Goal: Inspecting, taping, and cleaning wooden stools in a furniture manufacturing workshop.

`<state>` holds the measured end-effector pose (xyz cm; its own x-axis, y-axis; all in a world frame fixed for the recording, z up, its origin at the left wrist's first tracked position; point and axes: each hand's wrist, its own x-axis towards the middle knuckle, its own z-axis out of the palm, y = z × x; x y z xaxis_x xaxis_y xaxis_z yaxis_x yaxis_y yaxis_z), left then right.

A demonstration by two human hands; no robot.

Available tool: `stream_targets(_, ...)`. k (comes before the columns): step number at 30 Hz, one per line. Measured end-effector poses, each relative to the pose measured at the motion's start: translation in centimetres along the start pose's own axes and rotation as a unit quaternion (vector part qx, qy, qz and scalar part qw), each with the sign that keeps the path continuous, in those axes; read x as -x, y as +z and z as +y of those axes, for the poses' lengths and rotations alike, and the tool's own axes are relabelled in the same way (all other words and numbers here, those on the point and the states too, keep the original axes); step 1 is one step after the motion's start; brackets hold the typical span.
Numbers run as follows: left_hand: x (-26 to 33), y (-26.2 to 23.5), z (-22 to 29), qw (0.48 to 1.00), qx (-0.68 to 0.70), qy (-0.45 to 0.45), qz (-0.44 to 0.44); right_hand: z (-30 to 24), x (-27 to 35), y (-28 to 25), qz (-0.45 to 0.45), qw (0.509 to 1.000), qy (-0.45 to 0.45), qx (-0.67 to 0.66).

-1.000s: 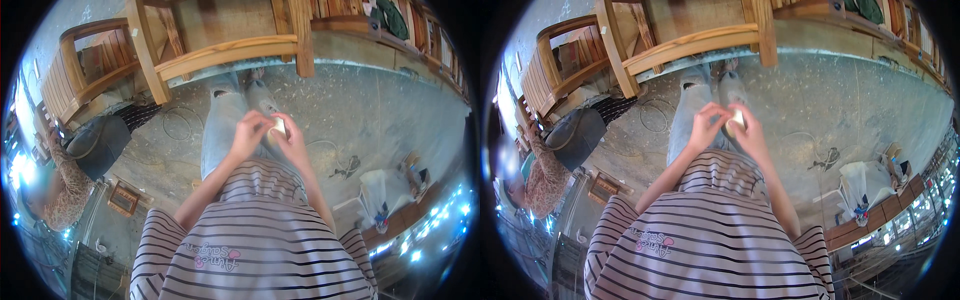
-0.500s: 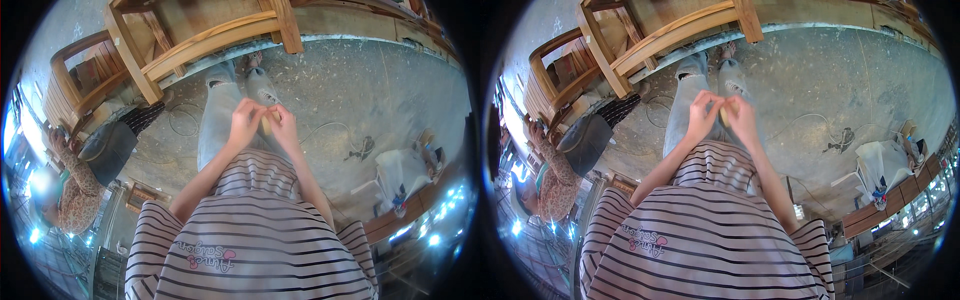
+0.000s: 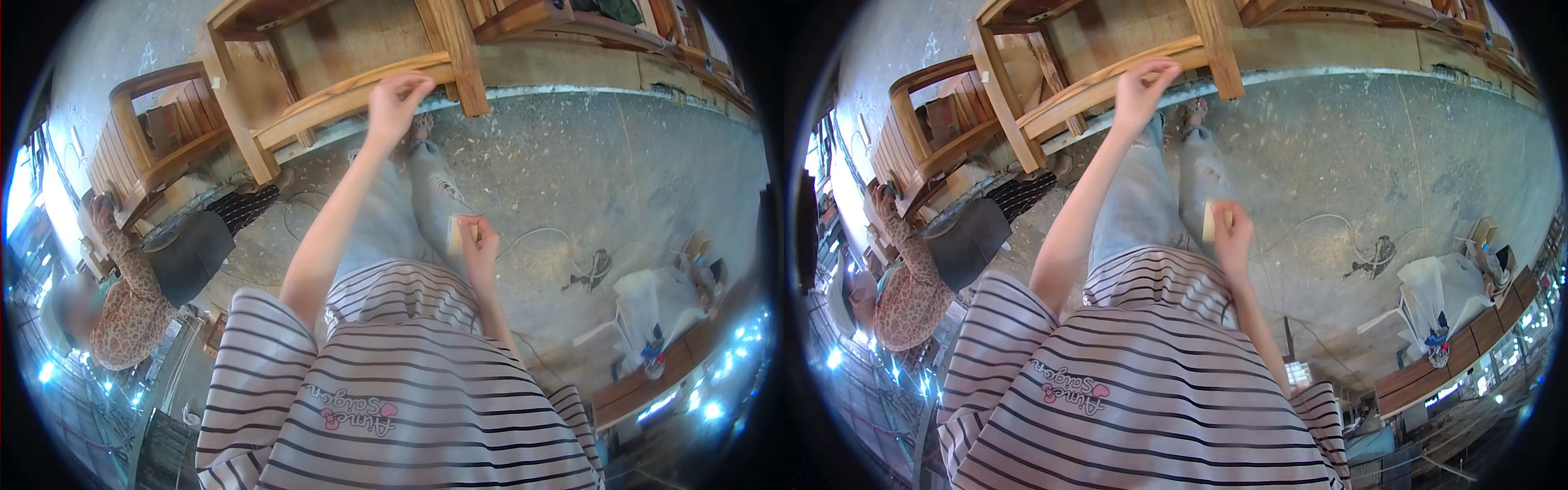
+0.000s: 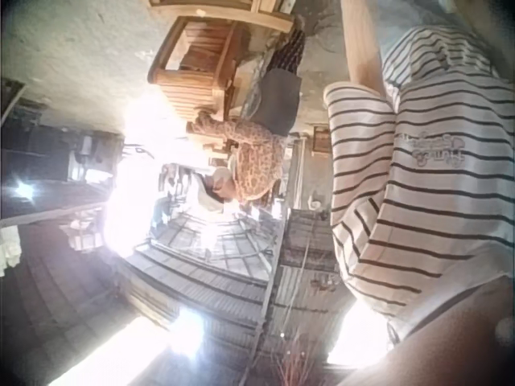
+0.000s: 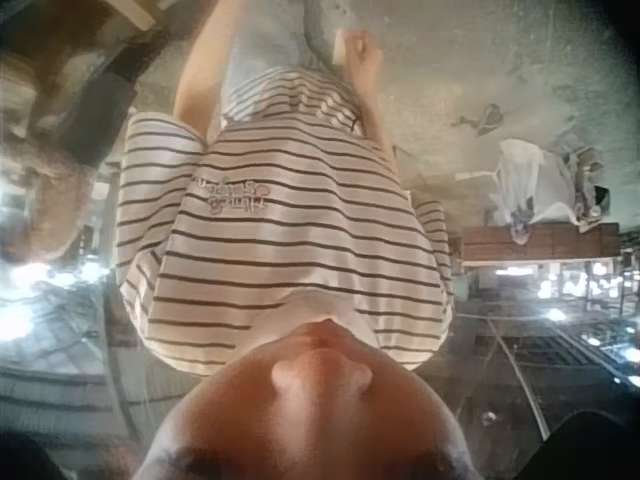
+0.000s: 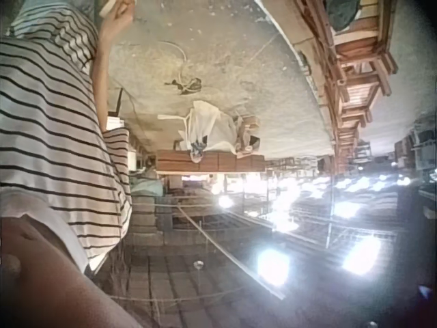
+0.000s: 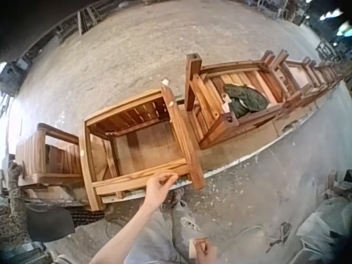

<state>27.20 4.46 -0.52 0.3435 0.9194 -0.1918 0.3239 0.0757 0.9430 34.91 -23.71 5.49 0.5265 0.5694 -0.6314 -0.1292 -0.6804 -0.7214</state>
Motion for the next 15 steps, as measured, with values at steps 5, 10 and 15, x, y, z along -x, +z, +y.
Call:
stream_targets(5,-1.9,2.6,-1.5,0.998,-0.010,-0.051,0.020,-2.5,-1.9,-1.6,-0.009,0.999,-0.044,0.003)
stream_targets(10,-3.2,4.5,-4.1,0.992,-0.064,-0.076,0.081,-5.2,-3.6,-3.3,-0.003,0.995,-0.098,0.022)
stream_targets(15,-4.2,7.0,-4.4,0.974,-0.109,-0.118,0.163,-8.8,-4.8,-4.2,-0.016,0.986,-0.155,0.056)
